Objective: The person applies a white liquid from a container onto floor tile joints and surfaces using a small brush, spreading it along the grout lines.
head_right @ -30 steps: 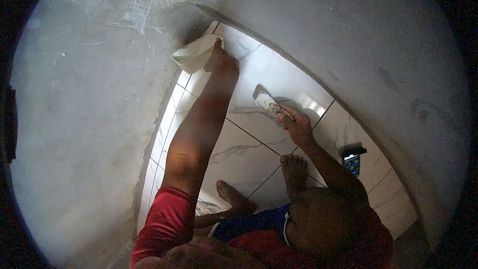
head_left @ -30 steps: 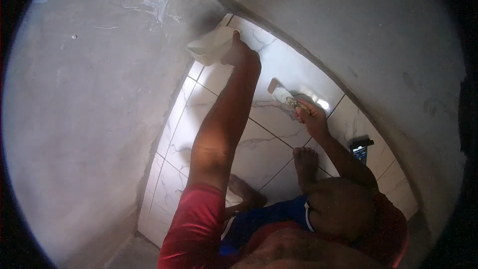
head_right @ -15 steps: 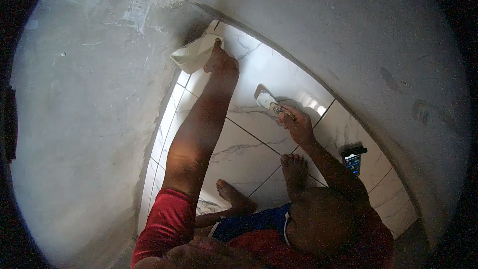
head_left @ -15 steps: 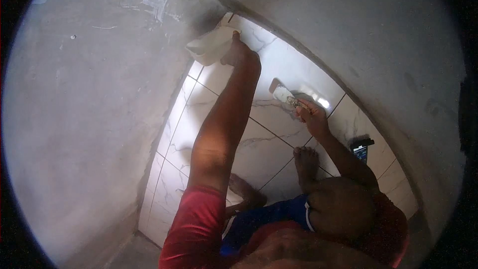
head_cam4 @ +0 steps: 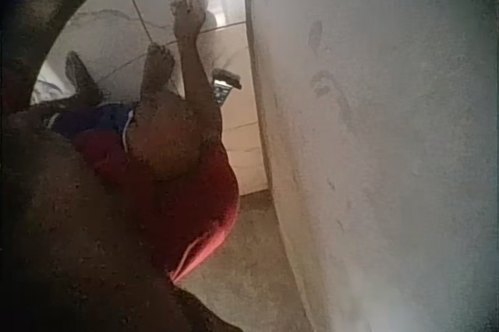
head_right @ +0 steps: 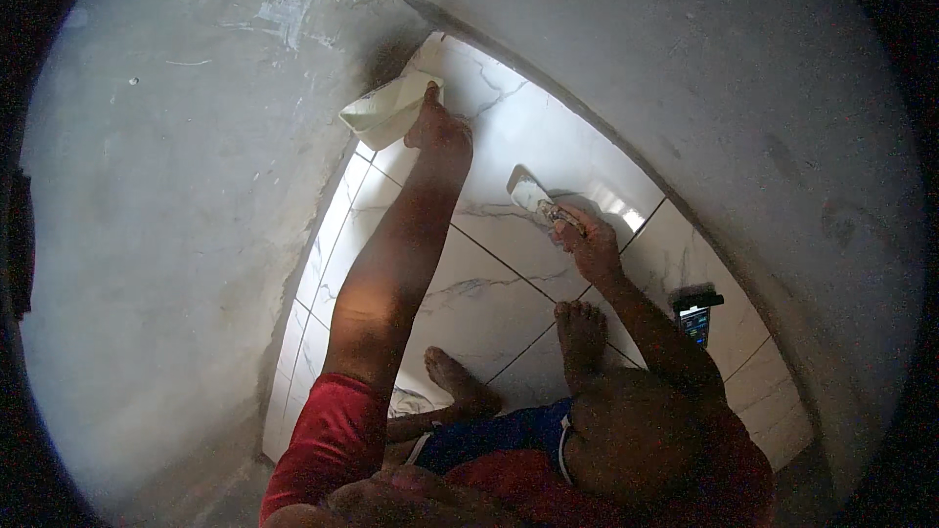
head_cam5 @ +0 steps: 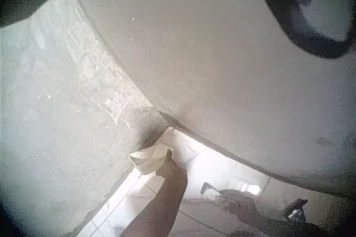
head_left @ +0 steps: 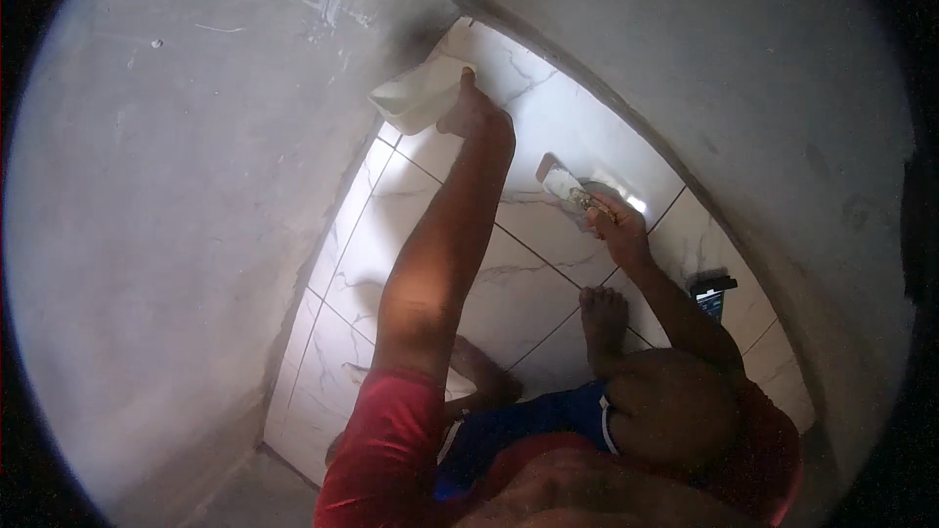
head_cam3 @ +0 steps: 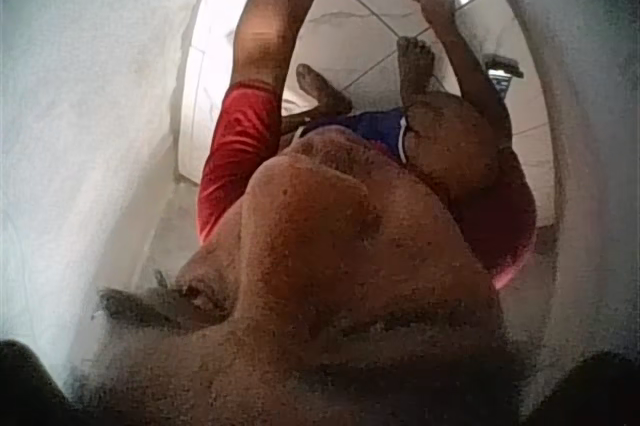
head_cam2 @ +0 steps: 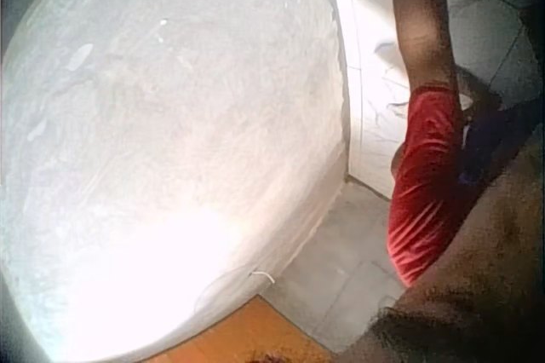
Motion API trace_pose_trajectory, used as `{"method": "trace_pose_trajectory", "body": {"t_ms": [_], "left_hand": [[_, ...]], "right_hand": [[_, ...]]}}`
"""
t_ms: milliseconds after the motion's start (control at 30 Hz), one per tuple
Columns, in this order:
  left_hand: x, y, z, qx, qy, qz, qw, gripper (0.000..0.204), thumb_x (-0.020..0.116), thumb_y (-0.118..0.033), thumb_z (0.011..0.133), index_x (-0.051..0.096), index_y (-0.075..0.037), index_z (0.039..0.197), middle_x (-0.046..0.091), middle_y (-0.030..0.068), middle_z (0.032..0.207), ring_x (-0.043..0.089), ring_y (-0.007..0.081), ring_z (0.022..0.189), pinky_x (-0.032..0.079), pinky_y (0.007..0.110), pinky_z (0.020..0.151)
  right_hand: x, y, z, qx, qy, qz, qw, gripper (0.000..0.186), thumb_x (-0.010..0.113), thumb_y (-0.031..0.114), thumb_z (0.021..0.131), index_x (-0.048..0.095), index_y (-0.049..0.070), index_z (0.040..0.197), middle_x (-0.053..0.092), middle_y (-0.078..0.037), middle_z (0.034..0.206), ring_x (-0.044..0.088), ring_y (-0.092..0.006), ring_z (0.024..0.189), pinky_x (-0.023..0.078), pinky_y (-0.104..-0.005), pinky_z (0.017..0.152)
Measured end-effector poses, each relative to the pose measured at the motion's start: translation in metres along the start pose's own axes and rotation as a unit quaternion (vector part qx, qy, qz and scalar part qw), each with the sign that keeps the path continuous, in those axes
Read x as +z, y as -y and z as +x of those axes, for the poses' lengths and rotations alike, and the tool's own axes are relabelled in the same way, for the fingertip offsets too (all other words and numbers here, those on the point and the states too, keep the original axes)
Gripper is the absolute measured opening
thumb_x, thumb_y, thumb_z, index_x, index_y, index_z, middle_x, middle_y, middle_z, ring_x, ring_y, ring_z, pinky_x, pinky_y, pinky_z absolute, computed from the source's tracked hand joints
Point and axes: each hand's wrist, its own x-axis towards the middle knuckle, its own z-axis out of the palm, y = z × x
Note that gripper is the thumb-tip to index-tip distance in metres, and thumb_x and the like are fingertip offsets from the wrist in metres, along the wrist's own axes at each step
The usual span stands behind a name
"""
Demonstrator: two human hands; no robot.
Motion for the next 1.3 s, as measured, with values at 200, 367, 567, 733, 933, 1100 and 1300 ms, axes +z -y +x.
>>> {"method": "trace_pose_trajectory", "body": {"t_ms": [200,367,567,733,933,1100,1300], "left_hand": [[-0.019,0.0,0.025,0.006,0.005,0.008,1.0,0.079,0.086,-0.01,0.076,0.031,0.006,0.13,0.055,0.0249,0.126,0.063,0.0356,0.11,0.059,0.04,0.095],[-0.028,-0.001,0.018,0.004,-0.007,0.034,0.999,0.077,0.085,-0.012,0.077,0.031,0.007,0.129,0.055,0.0249,0.125,0.063,0.0358,0.109,0.06,0.04,0.093],[-0.042,-0.001,0.028,-0.001,-0.011,0.032,0.999,0.074,0.083,-0.01,0.079,0.032,0.006,0.129,0.054,0.0227,0.125,0.062,0.0345,0.11,0.06,0.039,0.092],[-0.057,0.001,0.038,0.046,0.051,-0.044,0.997,0.073,0.083,-0.008,0.078,0.033,0.005,0.13,0.055,0.0223,0.125,0.062,0.0335,0.108,0.062,0.04,0.086],[-0.064,-0.004,0.041,-0.001,0.002,-0.031,1.0,0.074,0.084,-0.009,0.078,0.033,0.003,0.13,0.054,0.0212,0.127,0.063,0.0343,0.106,0.062,0.04,0.083],[-0.085,-0.004,0.086,-0.013,0.005,-0.064,0.998,0.072,0.085,-0.011,0.078,0.036,0.002,0.13,0.056,0.0218,0.127,0.063,0.0356,0.106,0.061,0.043,0.081],[-0.082,0.001,0.056,-0.021,0.016,-0.049,0.998,0.074,0.086,-0.011,0.077,0.038,0.001,0.133,0.056,0.0203,0.128,0.063,0.035,0.107,0.06,0.044,0.083]], "right_hand": [[0.009,0.001,0.0,-0.004,-0.009,0.029,1.0,0.044,0.064,0.028,0.098,0.061,0.001,0.132,0.07,-0.004,0.088,0.061,-0.009,0.074,0.051,-0.0251,0.065],[0.003,-0.001,0.0,-0.01,-0.008,-0.003,1.0,0.044,0.065,0.027,0.098,0.061,-0.001,0.131,0.068,-0.003,0.087,0.059,-0.0086,0.072,0.05,-0.0254,0.065],[0.005,-0.004,0.0,-0.015,-0.002,0.007,1.0,0.044,0.065,0.026,0.097,0.06,-0.002,0.131,0.069,-0.003,0.086,0.059,-0.0085,0.072,0.05,-0.0253,0.065],[0.006,-0.009,0.003,-0.005,0.0,-0.001,1.0,0.043,0.065,0.024,0.097,0.06,-0.001,0.132,0.07,-0.005,0.087,0.061,-0.0086,0.074,0.051,-0.0258,0.065],[0.006,-0.005,0.002,0.0,-0.001,-0.019,1.0,0.044,0.065,0.025,0.097,0.06,-0.001,0.133,0.07,-0.005,0.087,0.062,-0.0089,0.074,0.051,-0.026,0.065],[0.018,-0.011,0.004,-0.008,0.01,0.021,1.0,0.045,0.066,0.027,0.096,0.062,0.0,0.131,0.071,-0.006,0.086,0.062,-0.009,0.073,0.051,-0.0265,0.064],[0.006,-0.003,0.003,-0.002,-0.012,-0.005,1.0,0.045,0.066,0.026,0.095,0.061,-0.002,0.131,0.071,-0.006,0.089,0.063,-0.0091,0.075,0.051,-0.0263,0.065]]}}
